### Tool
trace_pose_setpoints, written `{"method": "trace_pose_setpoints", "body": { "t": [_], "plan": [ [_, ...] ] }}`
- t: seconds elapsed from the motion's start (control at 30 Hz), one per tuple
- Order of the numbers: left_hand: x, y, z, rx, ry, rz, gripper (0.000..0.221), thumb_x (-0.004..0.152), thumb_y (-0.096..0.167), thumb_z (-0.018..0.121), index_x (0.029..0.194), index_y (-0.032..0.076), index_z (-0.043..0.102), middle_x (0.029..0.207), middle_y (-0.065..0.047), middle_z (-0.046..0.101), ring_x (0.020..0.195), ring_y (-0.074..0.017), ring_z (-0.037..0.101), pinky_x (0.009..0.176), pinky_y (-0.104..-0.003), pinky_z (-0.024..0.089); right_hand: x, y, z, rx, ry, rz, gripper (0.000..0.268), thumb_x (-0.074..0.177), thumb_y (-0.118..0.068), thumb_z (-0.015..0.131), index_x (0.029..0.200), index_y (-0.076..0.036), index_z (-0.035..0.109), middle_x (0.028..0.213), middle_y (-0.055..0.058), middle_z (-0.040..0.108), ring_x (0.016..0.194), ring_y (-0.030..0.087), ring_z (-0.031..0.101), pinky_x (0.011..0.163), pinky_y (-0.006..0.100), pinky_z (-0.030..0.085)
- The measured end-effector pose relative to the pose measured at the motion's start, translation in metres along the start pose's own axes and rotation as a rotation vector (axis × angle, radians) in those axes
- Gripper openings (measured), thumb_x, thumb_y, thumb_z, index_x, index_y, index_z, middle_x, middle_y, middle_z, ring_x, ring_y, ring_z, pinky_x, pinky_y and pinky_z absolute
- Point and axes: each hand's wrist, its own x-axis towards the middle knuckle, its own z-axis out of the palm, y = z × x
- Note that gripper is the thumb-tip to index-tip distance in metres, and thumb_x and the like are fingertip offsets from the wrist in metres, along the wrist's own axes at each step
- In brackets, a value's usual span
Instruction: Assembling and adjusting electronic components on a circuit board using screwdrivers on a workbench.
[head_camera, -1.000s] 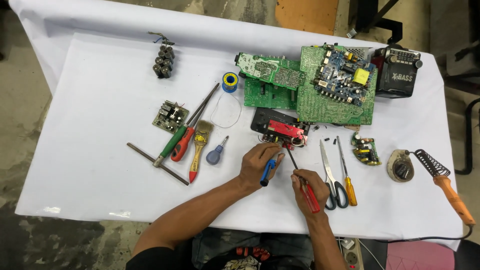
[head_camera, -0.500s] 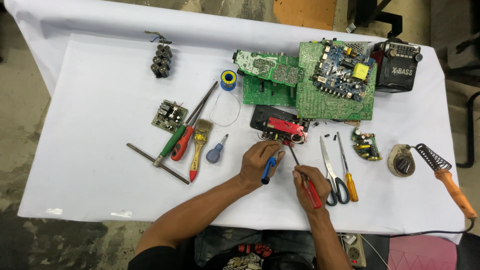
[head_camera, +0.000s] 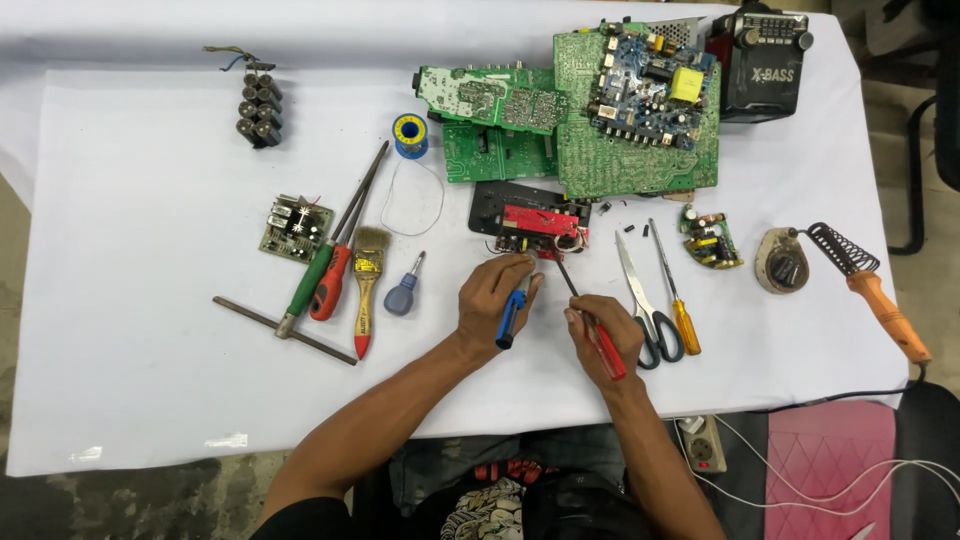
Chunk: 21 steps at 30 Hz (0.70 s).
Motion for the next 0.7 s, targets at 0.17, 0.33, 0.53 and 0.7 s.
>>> {"method": "trace_pose_setpoints", "body": {
  "t": [0.17,0.33,0.53,0.7],
  "plan": [
    [-0.0023,-0.0024,0.0025,0.003,0.002,-0.002,0.017,0.087,0.008,0.082,0.098,0.004,0.070,0.094,-0.009,0.070,0.090,-0.0268,0.074,0.079,-0.035,0.062,0.0016,0.0010,0.0008,0.043,-0.010,-0.005,0.007,0.092,-0.004,0.076,0.098,-0.001,0.076,0.083,0.013,0.075,0.073,0.027,0.075,0.061,0.035,0.059],
    [-0.0003,-0.0003,0.0005,0.004,-0.013,-0.012,0.017,0.087,0.007,0.082,0.098,0.004,0.070,0.092,-0.009,0.069,0.087,-0.0270,0.074,0.077,-0.034,0.063,0.0015,0.0007,0.0008,0.061,-0.003,-0.038,0.007,0.092,-0.003,0.076,0.098,0.001,0.075,0.083,0.014,0.075,0.074,0.029,0.074,0.062,0.036,0.060],
    [-0.0001,-0.0006,0.0001,-0.002,-0.011,0.015,0.017,0.087,0.009,0.082,0.099,0.004,0.070,0.095,-0.009,0.070,0.089,-0.0263,0.074,0.078,-0.035,0.063,0.0040,-0.0024,0.0005,0.024,0.020,-0.046,0.008,0.090,-0.002,0.077,0.097,0.001,0.075,0.083,0.014,0.074,0.074,0.030,0.075,0.063,0.037,0.061],
    [-0.0050,-0.0046,0.0046,0.010,-0.024,-0.002,0.018,0.087,0.009,0.083,0.099,0.005,0.071,0.094,-0.009,0.070,0.087,-0.0266,0.075,0.077,-0.036,0.063,0.0019,0.0017,-0.0017,0.046,0.040,-0.024,0.007,0.091,-0.001,0.077,0.097,0.001,0.075,0.083,0.014,0.074,0.072,0.028,0.074,0.059,0.035,0.059]
  ]
}}
